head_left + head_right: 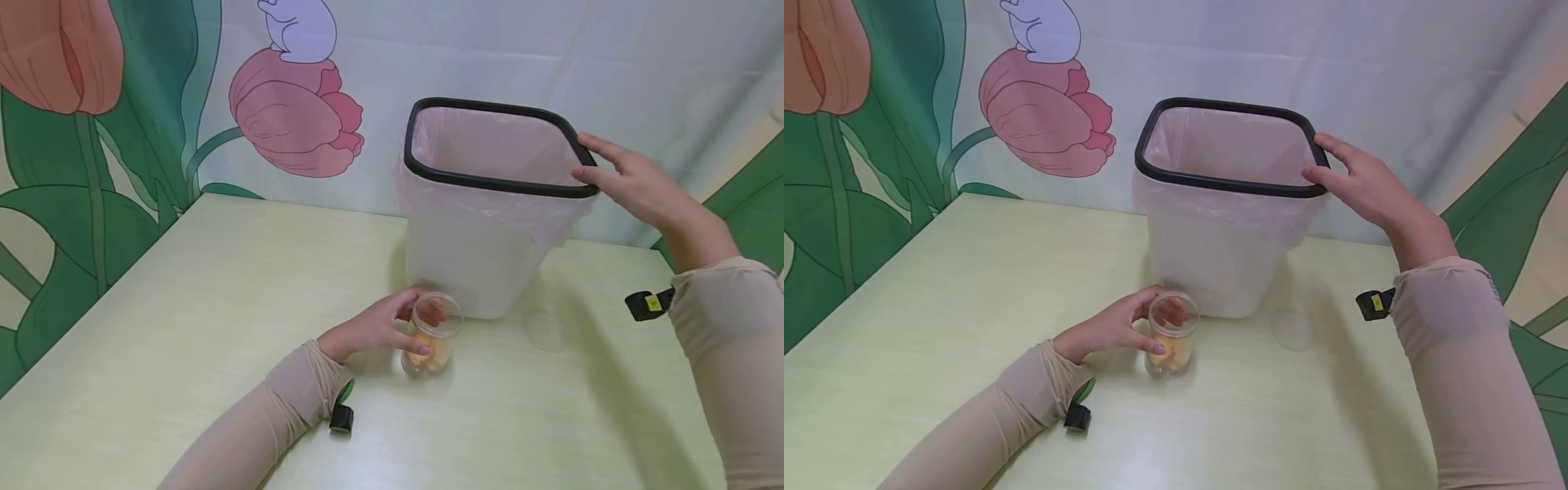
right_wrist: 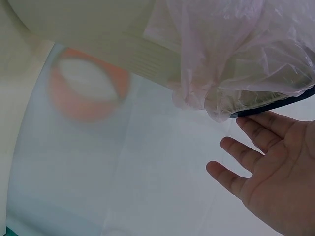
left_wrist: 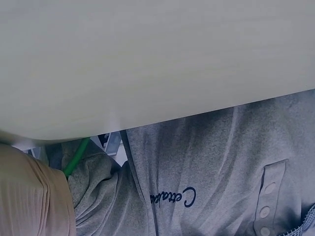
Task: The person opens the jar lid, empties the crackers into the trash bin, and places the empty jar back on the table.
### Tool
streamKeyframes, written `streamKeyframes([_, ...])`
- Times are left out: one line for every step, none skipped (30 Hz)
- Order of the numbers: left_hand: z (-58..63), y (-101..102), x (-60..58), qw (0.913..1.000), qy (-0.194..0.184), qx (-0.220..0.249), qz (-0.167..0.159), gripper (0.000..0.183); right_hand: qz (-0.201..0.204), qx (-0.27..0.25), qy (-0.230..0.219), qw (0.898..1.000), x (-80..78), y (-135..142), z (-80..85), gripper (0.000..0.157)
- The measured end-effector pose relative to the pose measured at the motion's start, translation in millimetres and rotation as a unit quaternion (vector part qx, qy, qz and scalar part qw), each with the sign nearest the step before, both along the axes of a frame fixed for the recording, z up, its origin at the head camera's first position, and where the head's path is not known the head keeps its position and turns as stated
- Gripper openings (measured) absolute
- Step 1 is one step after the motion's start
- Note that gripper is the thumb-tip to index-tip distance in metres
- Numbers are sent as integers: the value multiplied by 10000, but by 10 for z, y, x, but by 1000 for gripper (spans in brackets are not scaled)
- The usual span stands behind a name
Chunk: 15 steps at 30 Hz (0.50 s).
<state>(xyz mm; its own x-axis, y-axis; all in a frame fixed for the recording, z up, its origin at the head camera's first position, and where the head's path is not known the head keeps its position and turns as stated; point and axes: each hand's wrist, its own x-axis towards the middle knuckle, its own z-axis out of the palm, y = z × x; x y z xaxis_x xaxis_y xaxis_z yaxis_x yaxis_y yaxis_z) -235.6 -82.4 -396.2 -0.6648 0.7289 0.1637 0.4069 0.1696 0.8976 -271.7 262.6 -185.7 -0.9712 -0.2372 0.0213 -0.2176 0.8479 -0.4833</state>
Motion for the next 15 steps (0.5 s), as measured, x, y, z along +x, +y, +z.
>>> streamKeyframes([2,0,1,10000,1,3,0,67,-2,8,-3,10000,-1,1,0,67])
streamKeyframes([4,1,0,10000,2,7,1,67,-3,12,-11,10000,-1,2,1,67])
streamKeyframes([4,2,-1,10000,16,15,-10,67,-4,15,-19,10000,-1,3,1,67])
streamKeyframes([8,1,0,10000,28,19,-21,67,-10,14,-29,10000,-1,4,2,67])
streamKeyframes([12,0,0,10000,35,21,-27,67,-12,15,-34,10000,-2,4,4,67])
streamKeyframes([16,-1,0,10000,43,31,-35,67,-14,15,-40,10000,-1,5,5,67])
streamKeyframes([21,-3,0,10000,64,30,-31,67,-18,8,-50,10000,0,4,7,67])
streamKeyframes([24,-6,0,10000,74,46,-29,67,-17,13,-49,10000,0,3,9,67])
streamKeyframes([30,-11,-1,9999,79,65,-29,68,-15,15,-49,10000,1,2,11,67])
streamKeyframes([35,-16,-1,9999,73,72,-9,68,-10,8,-50,10000,2,1,12,67])
streamKeyframes([39,-23,-3,9999,77,87,3,68,-4,18,-50,10000,2,-1,13,67])
streamKeyframes([44,-31,-4,9999,80,102,13,68,0,30,-52,10000,3,-2,14,67])
streamKeyframes([46,-38,-6,9999,81,111,28,68,-3,47,-52,10000,3,-4,15,68])
streamKeyframes([48,-44,-9,9999,73,125,37,68,-3,71,-46,10000,4,-6,15,68])
streamKeyframes([50,-50,-11,9999,78,125,46,68,-8,86,-51,9999,4,-8,14,68])
